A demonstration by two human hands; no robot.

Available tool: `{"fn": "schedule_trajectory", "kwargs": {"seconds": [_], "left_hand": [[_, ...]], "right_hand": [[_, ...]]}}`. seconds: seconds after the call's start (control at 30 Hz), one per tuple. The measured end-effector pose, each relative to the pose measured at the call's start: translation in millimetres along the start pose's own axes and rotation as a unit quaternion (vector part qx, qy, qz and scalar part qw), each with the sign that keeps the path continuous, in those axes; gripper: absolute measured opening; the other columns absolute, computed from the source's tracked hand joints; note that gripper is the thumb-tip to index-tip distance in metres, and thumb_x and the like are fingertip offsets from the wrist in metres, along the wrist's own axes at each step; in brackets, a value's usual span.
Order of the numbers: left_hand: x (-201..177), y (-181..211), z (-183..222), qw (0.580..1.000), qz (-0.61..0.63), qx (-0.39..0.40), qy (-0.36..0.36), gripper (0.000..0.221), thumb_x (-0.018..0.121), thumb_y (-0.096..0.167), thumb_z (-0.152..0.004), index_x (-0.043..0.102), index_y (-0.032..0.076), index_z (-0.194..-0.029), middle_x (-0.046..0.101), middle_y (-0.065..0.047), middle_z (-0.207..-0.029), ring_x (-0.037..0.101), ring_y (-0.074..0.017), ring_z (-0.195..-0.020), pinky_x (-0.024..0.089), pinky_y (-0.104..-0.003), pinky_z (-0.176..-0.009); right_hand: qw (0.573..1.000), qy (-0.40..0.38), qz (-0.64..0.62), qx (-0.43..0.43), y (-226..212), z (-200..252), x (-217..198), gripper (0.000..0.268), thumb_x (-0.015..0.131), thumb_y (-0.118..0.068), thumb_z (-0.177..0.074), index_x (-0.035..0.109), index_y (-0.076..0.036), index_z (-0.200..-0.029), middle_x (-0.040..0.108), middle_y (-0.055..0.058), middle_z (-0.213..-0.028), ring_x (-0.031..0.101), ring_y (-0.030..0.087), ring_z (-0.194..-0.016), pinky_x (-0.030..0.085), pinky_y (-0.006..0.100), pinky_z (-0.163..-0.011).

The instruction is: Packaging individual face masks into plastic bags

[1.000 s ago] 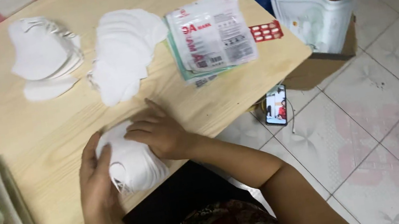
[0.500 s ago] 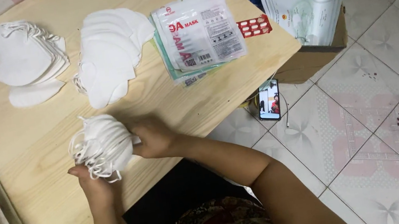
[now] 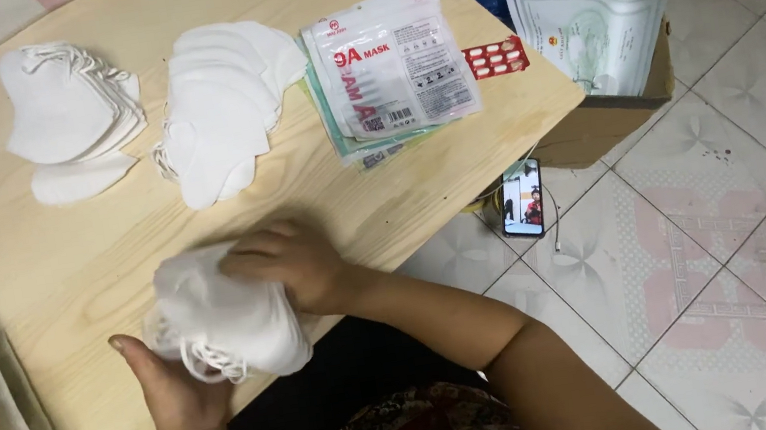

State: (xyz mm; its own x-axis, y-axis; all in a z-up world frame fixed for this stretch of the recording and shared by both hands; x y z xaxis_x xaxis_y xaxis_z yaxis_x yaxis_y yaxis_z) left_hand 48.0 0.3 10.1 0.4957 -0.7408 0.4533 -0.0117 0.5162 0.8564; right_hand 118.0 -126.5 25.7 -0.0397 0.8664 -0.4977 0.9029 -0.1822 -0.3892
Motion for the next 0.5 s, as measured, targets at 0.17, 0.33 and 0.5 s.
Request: {"fn": "schedule_trajectory", "kwargs": {"seconds": [0.17, 0.33, 0.5], "left_hand": [[-37.8, -20.0, -18.0, 0.998, -0.043, -0.048, -0.004, 0.055, 0.047, 0.041, -0.102, 0.051, 0.003, -0.14, 0.063, -0.019, -0.124, 0.066, -0.0295, -0.107, 0.055, -0.05, -0.089], [-65.3, 1.6, -35.3, 0.995, -0.09, 0.018, 0.026, 0.04, 0.066, 0.012, -0.091, 0.058, 0.01, -0.131, 0.07, -0.01, -0.125, 0.068, -0.0209, -0.101, 0.058, -0.036, -0.091], [-52.1, 18.6, -49.7, 0.962, -0.272, -0.026, -0.006, 0.049, 0.064, 0.009, -0.091, 0.056, 0.007, -0.139, 0.067, -0.011, -0.124, 0.064, -0.0225, -0.104, 0.053, -0.036, -0.088]], "right_hand": [[0.98, 0.087, 0.122, -0.131, -40.0, -5.3, -4.8, 0.019, 0.061, -0.015, -0.104, 0.073, -0.022, -0.117, 0.069, 0.004, -0.117, 0.067, 0.027, -0.114, 0.054, 0.038, -0.087], [0.996, -0.088, -0.003, 0.026, 7.5, -8.1, 6.8, 0.055, 0.063, -0.016, -0.088, 0.051, -0.012, -0.142, 0.055, 0.018, -0.147, 0.06, 0.041, -0.13, 0.05, 0.057, -0.108], [0.773, -0.066, -0.484, 0.404, 70.4, 4.4, 27.8, 0.074, 0.074, -0.021, -0.091, 0.038, -0.018, -0.157, 0.054, 0.017, -0.151, 0.051, 0.023, -0.141, 0.051, 0.033, -0.104]]}}
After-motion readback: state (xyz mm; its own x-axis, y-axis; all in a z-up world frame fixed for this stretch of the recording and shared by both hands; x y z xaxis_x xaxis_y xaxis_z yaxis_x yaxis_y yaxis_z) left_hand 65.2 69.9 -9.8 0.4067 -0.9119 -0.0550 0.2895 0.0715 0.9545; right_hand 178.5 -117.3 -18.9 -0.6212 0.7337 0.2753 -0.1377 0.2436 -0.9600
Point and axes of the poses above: each hand's wrist, its own z-axis away from the middle knuckle, its own x-axis out of the palm, y = z × x, the point moved 10 cm from there along -z, towards the middle knuckle
